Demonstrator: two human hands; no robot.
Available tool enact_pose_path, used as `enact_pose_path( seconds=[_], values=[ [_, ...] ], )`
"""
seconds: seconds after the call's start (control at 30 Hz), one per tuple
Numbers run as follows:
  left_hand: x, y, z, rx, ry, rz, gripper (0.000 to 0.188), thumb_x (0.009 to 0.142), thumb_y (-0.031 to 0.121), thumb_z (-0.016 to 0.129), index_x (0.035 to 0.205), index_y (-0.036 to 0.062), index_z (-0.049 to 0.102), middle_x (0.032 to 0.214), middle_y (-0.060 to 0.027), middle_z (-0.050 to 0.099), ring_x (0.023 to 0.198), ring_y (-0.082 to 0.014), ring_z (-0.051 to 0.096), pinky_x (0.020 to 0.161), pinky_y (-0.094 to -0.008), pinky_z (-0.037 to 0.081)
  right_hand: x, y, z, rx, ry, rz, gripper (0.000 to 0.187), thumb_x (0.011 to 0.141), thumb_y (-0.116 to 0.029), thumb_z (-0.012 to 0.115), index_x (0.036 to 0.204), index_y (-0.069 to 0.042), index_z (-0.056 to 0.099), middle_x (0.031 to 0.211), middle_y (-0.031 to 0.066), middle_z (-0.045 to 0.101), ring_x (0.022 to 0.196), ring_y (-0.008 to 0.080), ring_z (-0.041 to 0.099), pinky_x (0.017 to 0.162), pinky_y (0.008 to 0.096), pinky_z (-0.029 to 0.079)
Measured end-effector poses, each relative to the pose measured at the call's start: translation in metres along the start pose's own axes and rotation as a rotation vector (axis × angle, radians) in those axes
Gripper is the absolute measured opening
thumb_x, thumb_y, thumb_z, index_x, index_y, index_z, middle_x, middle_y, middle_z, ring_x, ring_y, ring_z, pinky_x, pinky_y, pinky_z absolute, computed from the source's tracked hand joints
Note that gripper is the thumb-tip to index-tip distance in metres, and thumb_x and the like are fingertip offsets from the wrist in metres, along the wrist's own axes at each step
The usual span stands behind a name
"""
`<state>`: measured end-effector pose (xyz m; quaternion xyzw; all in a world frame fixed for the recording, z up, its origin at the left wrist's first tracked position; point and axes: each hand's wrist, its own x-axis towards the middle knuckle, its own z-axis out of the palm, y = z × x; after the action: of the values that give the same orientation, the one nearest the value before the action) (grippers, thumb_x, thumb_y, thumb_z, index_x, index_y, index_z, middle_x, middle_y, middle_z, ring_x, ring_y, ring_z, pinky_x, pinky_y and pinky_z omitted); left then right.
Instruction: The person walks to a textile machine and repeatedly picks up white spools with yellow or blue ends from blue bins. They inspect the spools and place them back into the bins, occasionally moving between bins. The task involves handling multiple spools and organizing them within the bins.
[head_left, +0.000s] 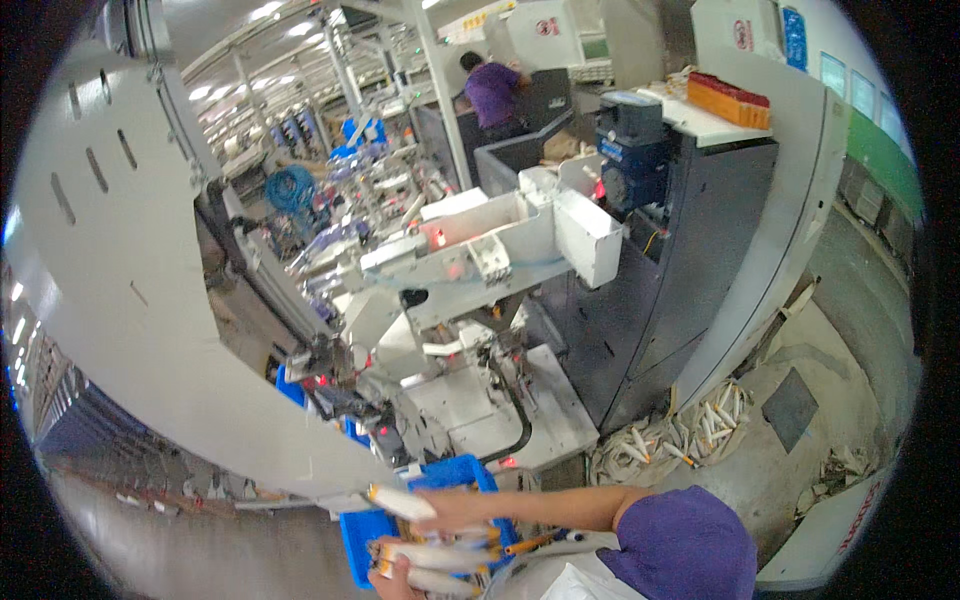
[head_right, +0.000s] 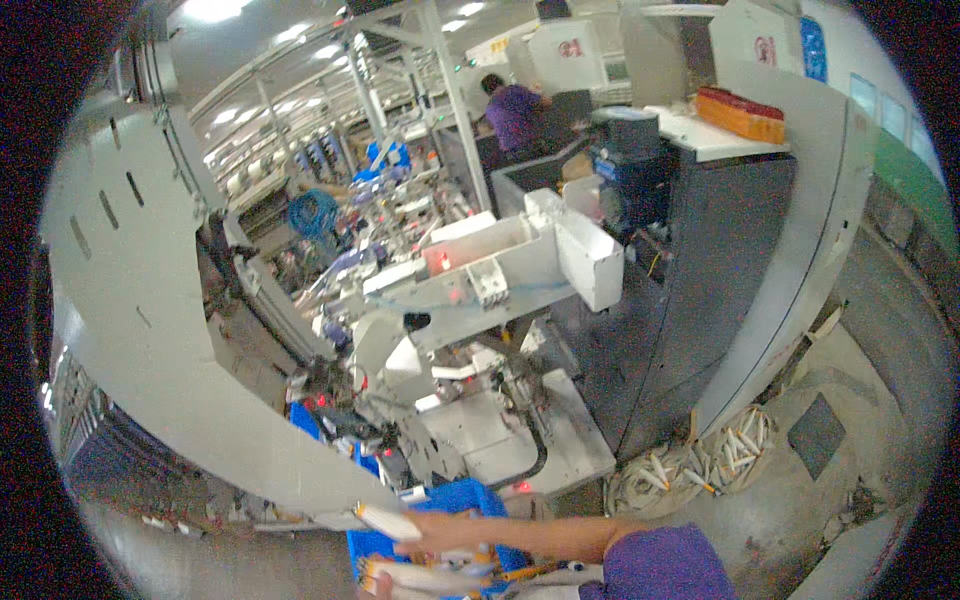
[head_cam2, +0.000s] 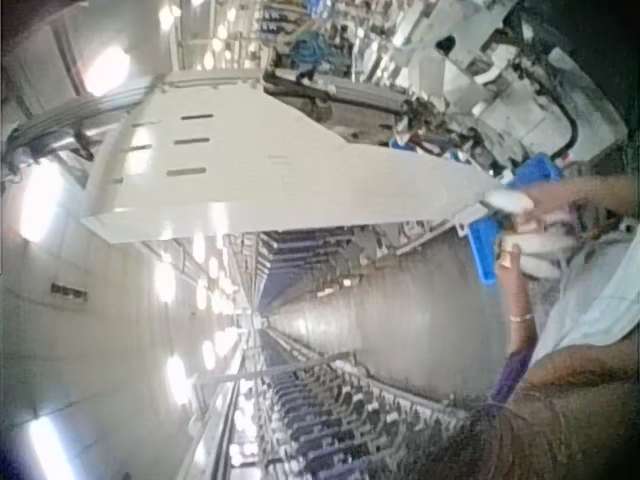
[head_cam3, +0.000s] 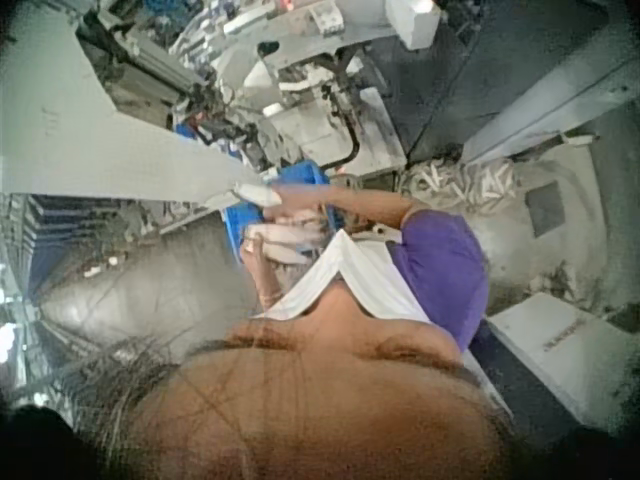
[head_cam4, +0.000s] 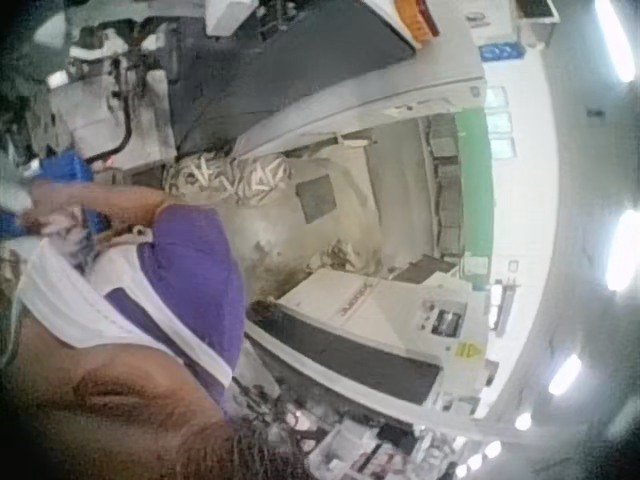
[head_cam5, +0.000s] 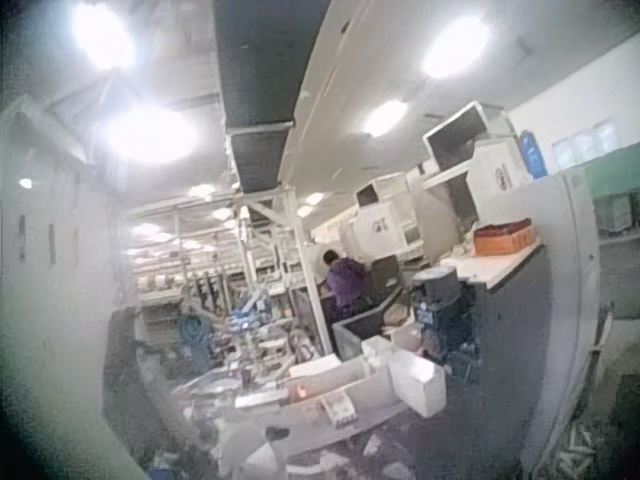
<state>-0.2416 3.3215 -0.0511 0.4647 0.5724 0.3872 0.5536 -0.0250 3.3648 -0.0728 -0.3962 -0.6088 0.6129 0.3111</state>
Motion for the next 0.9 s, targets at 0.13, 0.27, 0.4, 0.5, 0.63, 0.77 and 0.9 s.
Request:
enact_pose_path(
  seconds=[0.13,0.27,0.4,0.5,0.63,0.77,0.9],
  values=[
    [-0.007,0.019,-0.003,-0.440,-0.157,0.256,0.066,0.077,0.034,0.071,0.128,0.0012,0.045,0.126,-0.0161,0.050,0.114,-0.0261,0.049,0.095,-0.0410,0.042,0.000,-0.017,-0.007,-0.246,-0.008,-0.253,0.055,0.097,-0.047,0.039,0.125,0.001,0.043,0.104,0.0215,0.058,0.098,0.0308,0.058,0.084,0.0398,0.044],
    [-0.017,0.024,0.001,-0.703,-0.209,0.172,0.062,0.084,0.029,0.065,0.131,-0.0027,0.041,0.129,-0.0163,0.049,0.117,-0.0257,0.050,0.099,-0.0404,0.040,0.014,-0.027,0.016,-0.359,-0.243,-0.170,0.051,0.097,-0.048,0.039,0.124,-0.005,0.047,0.107,0.0183,0.057,0.102,0.0303,0.056,0.085,0.0383,0.042],
    [-0.019,0.011,-0.010,-0.709,-0.009,0.161,0.050,0.089,0.029,0.058,0.128,0.0008,0.046,0.128,-0.0149,0.051,0.120,-0.0283,0.048,0.102,-0.0434,0.039,0.014,-0.024,0.011,-0.086,-0.244,0.024,0.052,0.096,-0.047,0.043,0.126,-0.006,0.050,0.094,0.0093,0.056,0.086,0.0235,0.053,0.074,0.0358,0.041],
    [-0.002,0.003,-0.042,-0.924,0.078,0.210,0.046,0.089,0.032,0.060,0.125,0.0046,0.050,0.128,-0.0130,0.052,0.120,-0.0289,0.049,0.102,-0.0454,0.041,-0.010,-0.012,-0.033,0.357,-0.359,0.435,0.036,0.093,-0.041,0.055,0.111,-0.011,0.062,0.065,-0.0074,0.043,0.052,0.0041,0.033,0.044,0.0178,0.027],
    [0.004,-0.008,-0.075,-0.997,-0.048,0.291,0.055,0.080,0.030,0.072,0.125,0.0079,0.050,0.134,-0.0145,0.046,0.125,-0.0311,0.043,0.108,-0.0478,0.033,-0.037,0.009,-0.071,0.237,-0.074,0.294,0.024,0.095,-0.029,0.052,0.080,-0.011,0.056,0.064,-0.0061,0.042,0.053,0.0058,0.037,0.047,0.0214,0.031],
    [0.005,-0.015,-0.074,-1.052,-0.049,0.295,0.047,0.082,0.032,0.071,0.118,0.0084,0.053,0.133,-0.0158,0.046,0.125,-0.0317,0.043,0.107,-0.0480,0.034,-0.041,0.033,-0.078,0.439,0.203,-0.181,0.019,0.093,-0.023,0.053,0.080,-0.010,0.054,0.076,-0.0029,0.048,0.066,0.0117,0.047,0.070,0.0279,0.044],
    [0.003,-0.018,-0.072,-1.124,0.051,0.270,0.041,0.083,0.031,0.069,0.115,0.0099,0.056,0.134,-0.0167,0.046,0.125,-0.0328,0.042,0.107,-0.0483,0.034,-0.042,0.033,-0.099,1.155,0.181,-0.325,0.023,0.094,-0.025,0.053,0.077,-0.012,0.044,0.074,-0.0039,0.041,0.070,0.0106,0.046,0.080,0.0307,0.048]
  ],
)
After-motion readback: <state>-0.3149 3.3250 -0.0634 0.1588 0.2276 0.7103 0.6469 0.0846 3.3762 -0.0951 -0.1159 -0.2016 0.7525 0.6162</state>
